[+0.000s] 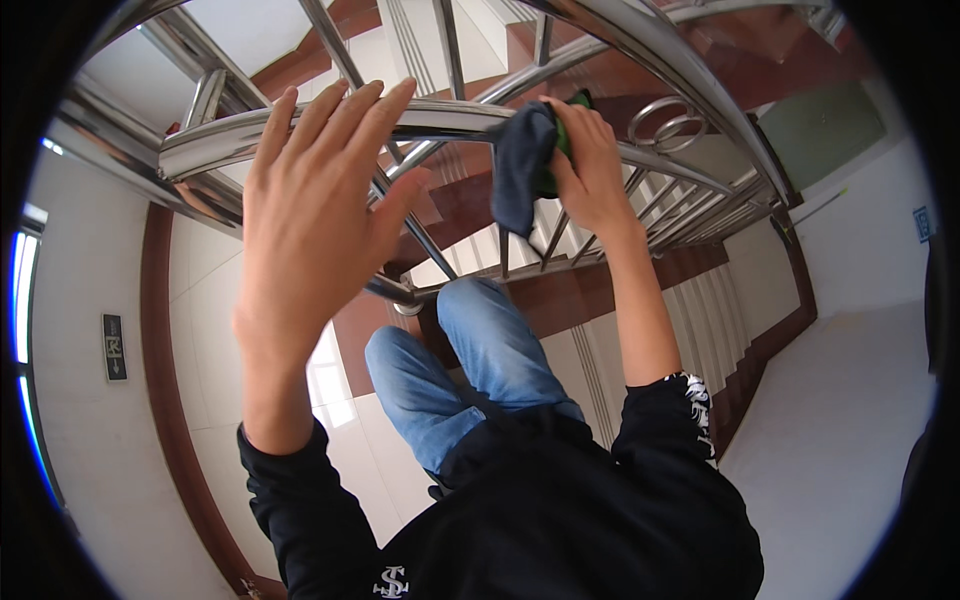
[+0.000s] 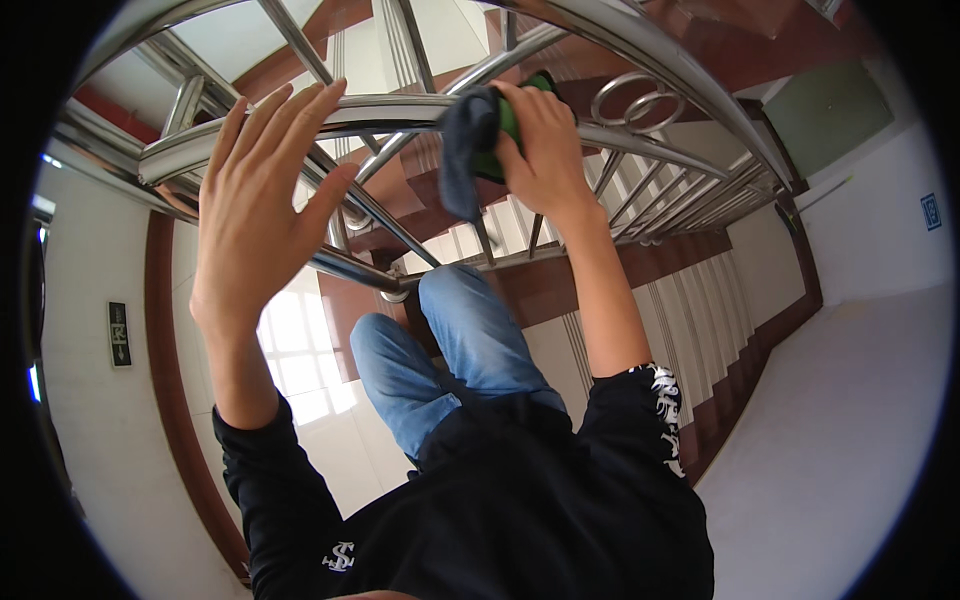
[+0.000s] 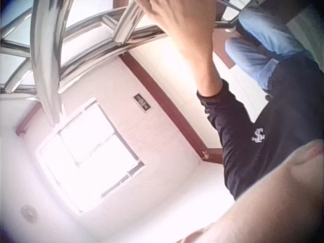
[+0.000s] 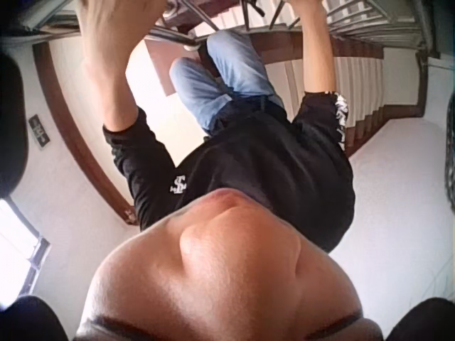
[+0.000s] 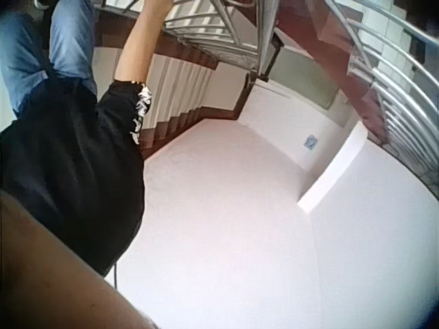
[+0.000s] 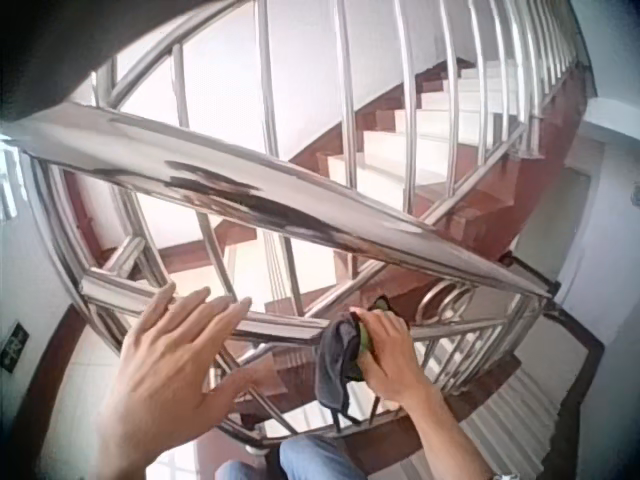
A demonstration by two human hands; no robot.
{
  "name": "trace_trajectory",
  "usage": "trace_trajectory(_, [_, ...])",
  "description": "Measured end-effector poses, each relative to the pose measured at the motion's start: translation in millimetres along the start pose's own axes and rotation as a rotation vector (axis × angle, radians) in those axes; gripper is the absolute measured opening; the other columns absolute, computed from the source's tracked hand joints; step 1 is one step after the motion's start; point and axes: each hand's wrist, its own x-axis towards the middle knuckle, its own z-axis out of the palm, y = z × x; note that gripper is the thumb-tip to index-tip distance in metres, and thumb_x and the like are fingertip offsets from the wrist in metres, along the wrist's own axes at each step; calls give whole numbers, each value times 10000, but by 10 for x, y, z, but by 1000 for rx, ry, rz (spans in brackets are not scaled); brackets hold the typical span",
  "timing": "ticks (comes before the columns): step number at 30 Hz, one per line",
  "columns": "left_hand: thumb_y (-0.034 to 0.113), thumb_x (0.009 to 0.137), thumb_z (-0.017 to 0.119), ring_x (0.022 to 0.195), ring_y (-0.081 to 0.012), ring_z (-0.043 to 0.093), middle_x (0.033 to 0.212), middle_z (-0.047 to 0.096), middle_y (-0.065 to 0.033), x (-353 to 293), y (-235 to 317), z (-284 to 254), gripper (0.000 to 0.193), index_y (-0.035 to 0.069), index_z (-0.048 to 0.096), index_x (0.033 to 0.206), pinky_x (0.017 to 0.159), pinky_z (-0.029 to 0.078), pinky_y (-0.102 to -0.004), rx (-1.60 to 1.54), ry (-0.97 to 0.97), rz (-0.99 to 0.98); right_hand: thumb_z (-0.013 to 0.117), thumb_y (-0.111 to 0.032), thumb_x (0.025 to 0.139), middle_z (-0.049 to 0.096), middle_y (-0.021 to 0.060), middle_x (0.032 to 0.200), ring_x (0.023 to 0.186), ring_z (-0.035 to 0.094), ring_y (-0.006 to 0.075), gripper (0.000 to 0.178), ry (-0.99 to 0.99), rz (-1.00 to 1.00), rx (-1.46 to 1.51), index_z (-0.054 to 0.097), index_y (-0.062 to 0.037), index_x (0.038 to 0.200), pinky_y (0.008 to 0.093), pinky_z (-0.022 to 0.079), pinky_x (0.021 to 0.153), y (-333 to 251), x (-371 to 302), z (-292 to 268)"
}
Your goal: The person wipes a metal stair railing with a green cloth while ascending and descending a spiral staircase. The person holds the cloth with both hands and rubs it along the railing surface, moving between flights of stairs.
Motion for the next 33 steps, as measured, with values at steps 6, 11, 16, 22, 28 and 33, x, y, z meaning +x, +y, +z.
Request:
trace_trajectory(6, [463, 1053, 464, 715, -340, 692, 700, 690, -145, 365, -480, -132, 531, 84, 758, 826, 749, 541, -463, 271, -295, -394, 806, -306, 614, 686, 136, 962, 918, 659, 374, 492, 131, -14, -118, 656, -76, 1022, 470, 505, 837, -243, 237, 160])
trace_trajectory(11, [189, 1040, 508, 742, -310, 683, 813, 687, -101, 183, -891, 14, 235, 98, 681, 1171, 622, 535, -441, 582, 153, 276, 766, -436, 611, 697, 149, 764, 697, 704, 306, 432, 158, -91, 49, 698, -31, 742, 410, 559, 655, -1498, 1080, 709])
trace_trajectory(16, [280, 1069, 481, 672, -277, 659, 724, 643, -105, 153, -921, 56, 301, 92, 697, 978, 600, 503, -439, 497, 103, 110, 769, -490, 634, 675, 120, 730, 664, 694, 293, 473, 202, -56, 4, 652, -70, 817, 392, 553, 613, -1409, 1005, 761])
trace_trajectory(22, [399, 1080, 396, 440, -257, 580, 503, 569, -98, 233, -657, 5, 626, 94, 642, 591, 478, 438, -406, 394, 26, -191, 722, -525, 714, 654, 105, 735, 680, 662, 343, 451, 448, -67, -76, 686, -98, 854, 450, 520, 634, -285, 330, 512])
trace_trajectory(28, [338, 1033, 401, 420, -238, 574, 495, 577, -97, 214, -631, 60, 587, 89, 680, 581, 453, 445, -390, 408, 114, -230, 594, -583, 810, 637, 118, 738, 660, 615, 395, 454, 535, 7, -290, 675, -136, 817, 470, 471, 599, 524, -162, 357])
trace_trajectory(33, [303, 993, 429, 435, -295, 578, 476, 542, -136, 261, -561, 111, 555, 59, 622, 533, 486, 460, -445, 359, 101, -291, 728, -384, 741, 637, 144, 777, 704, 615, 363, 316, 662, 93, -324, 664, -89, 834, 479, 445, 630, -176, 194, 806])
